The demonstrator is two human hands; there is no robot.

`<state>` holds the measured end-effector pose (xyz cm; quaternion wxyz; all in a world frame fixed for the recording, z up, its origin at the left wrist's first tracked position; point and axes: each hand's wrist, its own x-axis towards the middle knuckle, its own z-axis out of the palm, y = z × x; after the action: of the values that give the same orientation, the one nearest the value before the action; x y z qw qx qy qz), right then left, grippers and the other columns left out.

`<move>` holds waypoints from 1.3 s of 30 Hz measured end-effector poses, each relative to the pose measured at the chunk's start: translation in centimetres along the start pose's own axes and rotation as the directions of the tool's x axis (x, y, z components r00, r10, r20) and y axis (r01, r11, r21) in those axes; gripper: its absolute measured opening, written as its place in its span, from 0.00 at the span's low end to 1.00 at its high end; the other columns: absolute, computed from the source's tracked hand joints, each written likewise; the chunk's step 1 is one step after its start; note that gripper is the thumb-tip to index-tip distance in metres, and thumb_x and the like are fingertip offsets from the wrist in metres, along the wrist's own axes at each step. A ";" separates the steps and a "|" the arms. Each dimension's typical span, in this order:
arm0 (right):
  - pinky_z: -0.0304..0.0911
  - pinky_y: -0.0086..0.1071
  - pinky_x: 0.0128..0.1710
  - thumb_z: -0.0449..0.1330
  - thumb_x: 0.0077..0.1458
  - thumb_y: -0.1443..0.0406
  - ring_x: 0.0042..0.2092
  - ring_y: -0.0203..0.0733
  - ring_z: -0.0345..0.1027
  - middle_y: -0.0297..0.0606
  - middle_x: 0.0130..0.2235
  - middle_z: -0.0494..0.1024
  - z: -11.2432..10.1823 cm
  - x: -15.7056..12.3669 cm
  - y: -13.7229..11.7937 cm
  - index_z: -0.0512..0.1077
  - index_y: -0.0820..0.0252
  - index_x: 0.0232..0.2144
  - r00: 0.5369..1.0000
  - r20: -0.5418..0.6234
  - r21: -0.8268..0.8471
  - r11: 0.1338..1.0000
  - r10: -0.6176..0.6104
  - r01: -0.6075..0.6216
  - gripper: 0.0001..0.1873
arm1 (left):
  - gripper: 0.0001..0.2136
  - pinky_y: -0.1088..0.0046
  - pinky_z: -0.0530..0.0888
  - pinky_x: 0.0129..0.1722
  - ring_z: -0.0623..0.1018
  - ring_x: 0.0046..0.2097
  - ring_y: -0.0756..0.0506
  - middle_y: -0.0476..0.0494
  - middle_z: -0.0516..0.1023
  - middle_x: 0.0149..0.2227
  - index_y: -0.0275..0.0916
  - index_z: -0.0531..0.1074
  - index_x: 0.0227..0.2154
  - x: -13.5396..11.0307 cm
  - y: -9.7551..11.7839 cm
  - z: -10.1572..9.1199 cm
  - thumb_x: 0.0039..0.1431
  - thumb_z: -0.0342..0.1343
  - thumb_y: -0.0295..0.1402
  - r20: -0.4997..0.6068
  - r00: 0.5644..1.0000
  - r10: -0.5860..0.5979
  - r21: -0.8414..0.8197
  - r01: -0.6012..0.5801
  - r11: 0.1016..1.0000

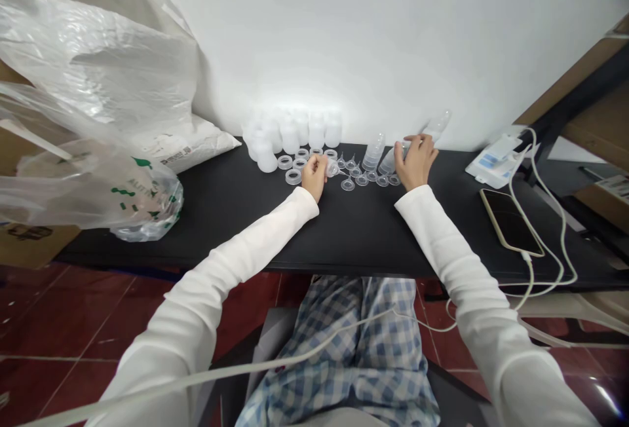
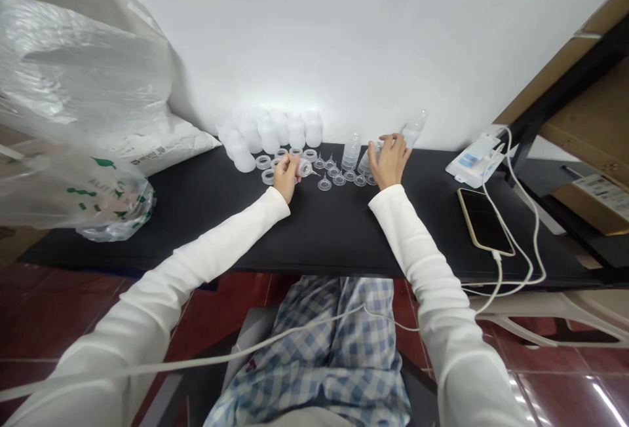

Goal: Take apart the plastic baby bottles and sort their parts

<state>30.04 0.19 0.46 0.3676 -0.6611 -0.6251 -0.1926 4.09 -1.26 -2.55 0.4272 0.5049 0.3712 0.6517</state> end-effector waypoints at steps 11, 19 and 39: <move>0.55 0.46 0.54 0.49 0.68 0.53 0.49 0.52 0.70 0.48 0.46 0.77 0.0 -3.8 -6.3 0.68 0.61 0.54 0.793 0.117 0.238 0.792 -0.597 0.562 0.22 | 0.30 0.75 0.71 0.27 0.70 0.27 0.53 0.51 0.68 0.26 0.40 0.63 0.26 -0.4 0.2 0.5 0.50 0.56 0.67 0.096 0.993 0.070 0.008 -0.071 0.997; 0.63 0.42 0.44 0.54 0.65 0.59 0.36 0.45 0.71 0.40 0.35 0.76 1.0 -4.5 -7.1 0.67 0.59 0.46 0.784 -0.068 0.403 0.702 -0.617 0.587 0.11 | 0.23 0.67 0.76 0.43 0.77 0.44 0.46 0.43 0.74 0.42 0.42 0.68 0.40 -1.0 0.3 0.1 0.61 0.53 0.59 0.263 0.937 0.228 0.127 -0.268 0.955; 0.60 0.37 0.38 0.46 0.72 0.65 0.35 0.42 0.64 0.39 0.33 0.73 -0.8 -4.4 -8.5 0.72 0.56 0.39 0.602 0.018 0.313 0.577 -0.798 0.755 0.15 | 0.30 0.71 0.63 0.27 0.62 0.25 0.51 0.52 0.60 0.22 0.41 0.65 0.25 -0.7 1.3 -0.6 0.58 0.47 0.67 0.225 0.961 0.163 0.282 -0.225 0.933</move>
<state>21.31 -3.85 -0.05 0.2824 -0.2747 -0.8985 -0.1937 3.37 -2.45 -1.69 0.3121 0.6615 0.3711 0.5721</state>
